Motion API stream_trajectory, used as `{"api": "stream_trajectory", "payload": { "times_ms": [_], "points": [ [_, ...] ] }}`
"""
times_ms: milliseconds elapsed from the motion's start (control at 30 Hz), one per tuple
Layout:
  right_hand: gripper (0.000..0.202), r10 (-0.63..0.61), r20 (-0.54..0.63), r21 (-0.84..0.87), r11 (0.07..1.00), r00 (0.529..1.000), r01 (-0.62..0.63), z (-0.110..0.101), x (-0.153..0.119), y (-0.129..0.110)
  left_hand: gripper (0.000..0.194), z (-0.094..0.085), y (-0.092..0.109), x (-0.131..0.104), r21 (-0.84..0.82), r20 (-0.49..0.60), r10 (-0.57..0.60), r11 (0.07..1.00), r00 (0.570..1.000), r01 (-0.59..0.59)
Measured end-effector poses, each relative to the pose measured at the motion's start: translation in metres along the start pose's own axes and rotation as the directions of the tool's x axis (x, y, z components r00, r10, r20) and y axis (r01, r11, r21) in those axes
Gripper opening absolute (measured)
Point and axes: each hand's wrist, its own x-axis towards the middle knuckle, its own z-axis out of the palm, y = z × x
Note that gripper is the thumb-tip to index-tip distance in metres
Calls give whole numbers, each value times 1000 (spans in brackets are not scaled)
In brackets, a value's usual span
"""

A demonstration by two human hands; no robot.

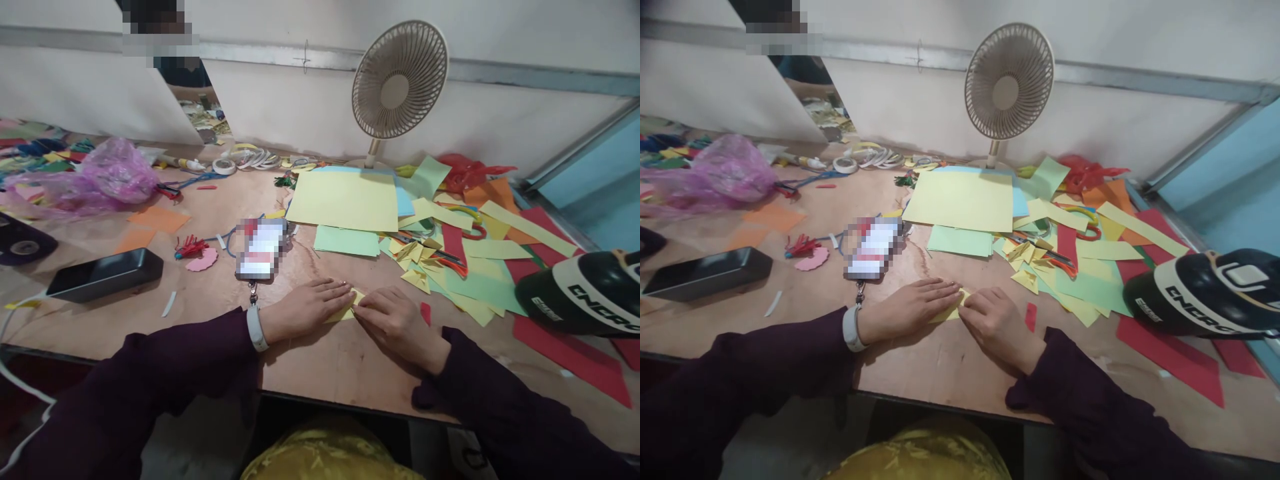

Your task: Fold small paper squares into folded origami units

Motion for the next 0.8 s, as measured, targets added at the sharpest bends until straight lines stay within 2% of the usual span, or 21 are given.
{"api": "stream_trajectory", "payload": {
  "times_ms": [100,167,233,333,433,533,800],
  "points": [
    [15,20,-14,71,997,1000,-18,-7,-2,3,40,-1,-1,0,-33,35,3,999,999,-2],
    [25,74,-6,92,993,997,-73,-11,-7,7,41,-6,1,0,-60,48,5,998,999,-2],
    [40,107,68,75,991,992,-112,-13,-13,9,44,-10,3,-1,-91,59,-7,996,998,12],
    [56,71,240,30,996,968,-80,-12,-20,9,48,-14,6,-1,-112,83,-19,993,996,28],
    [70,47,323,6,999,945,-52,-10,-24,7,50,-14,6,-2,-111,109,-25,993,994,37],
    [80,46,343,11,999,938,-53,-9,-25,6,49,-13,7,-1,-113,110,-30,993,993,43],
    [84,50,336,22,998,941,-61,-6,-28,7,49,-14,7,0,-94,141,-34,994,989,47]
  ]
}}
